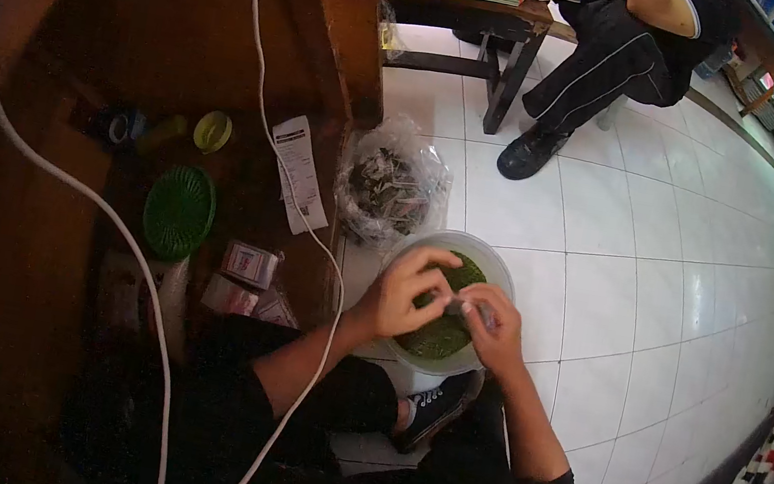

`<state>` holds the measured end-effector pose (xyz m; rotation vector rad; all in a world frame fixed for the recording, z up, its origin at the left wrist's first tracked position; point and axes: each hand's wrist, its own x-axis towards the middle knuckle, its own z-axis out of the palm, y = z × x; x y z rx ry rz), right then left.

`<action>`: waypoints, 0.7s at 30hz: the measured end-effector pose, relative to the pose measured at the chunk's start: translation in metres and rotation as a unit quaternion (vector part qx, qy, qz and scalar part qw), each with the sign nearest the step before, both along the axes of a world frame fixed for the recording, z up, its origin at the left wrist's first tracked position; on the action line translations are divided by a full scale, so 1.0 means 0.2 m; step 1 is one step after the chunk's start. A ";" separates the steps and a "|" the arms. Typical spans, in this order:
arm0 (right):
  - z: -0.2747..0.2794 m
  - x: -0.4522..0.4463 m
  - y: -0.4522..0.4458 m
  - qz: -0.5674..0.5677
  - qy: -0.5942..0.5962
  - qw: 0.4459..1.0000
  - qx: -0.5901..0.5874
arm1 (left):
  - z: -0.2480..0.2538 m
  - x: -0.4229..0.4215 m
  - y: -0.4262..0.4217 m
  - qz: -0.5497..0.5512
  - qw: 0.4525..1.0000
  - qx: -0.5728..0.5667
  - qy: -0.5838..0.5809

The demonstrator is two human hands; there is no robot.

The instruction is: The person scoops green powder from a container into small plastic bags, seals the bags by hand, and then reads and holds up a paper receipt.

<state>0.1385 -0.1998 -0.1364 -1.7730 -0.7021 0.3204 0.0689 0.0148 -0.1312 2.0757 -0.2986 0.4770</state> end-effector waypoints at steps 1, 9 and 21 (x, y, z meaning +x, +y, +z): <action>0.00 0.02 0.00 0.002 0.001 1.000 0.000 | 0.00 0.01 0.03 0.002 1.000 0.000 0.001; -0.02 0.02 -0.03 -0.086 0.011 0.996 -0.007 | 0.10 0.07 0.13 0.355 0.925 0.130 -0.045; 0.04 -0.14 0.06 -0.078 -0.073 0.994 -0.016 | -0.23 -0.17 -0.37 -0.007 0.918 -0.283 0.279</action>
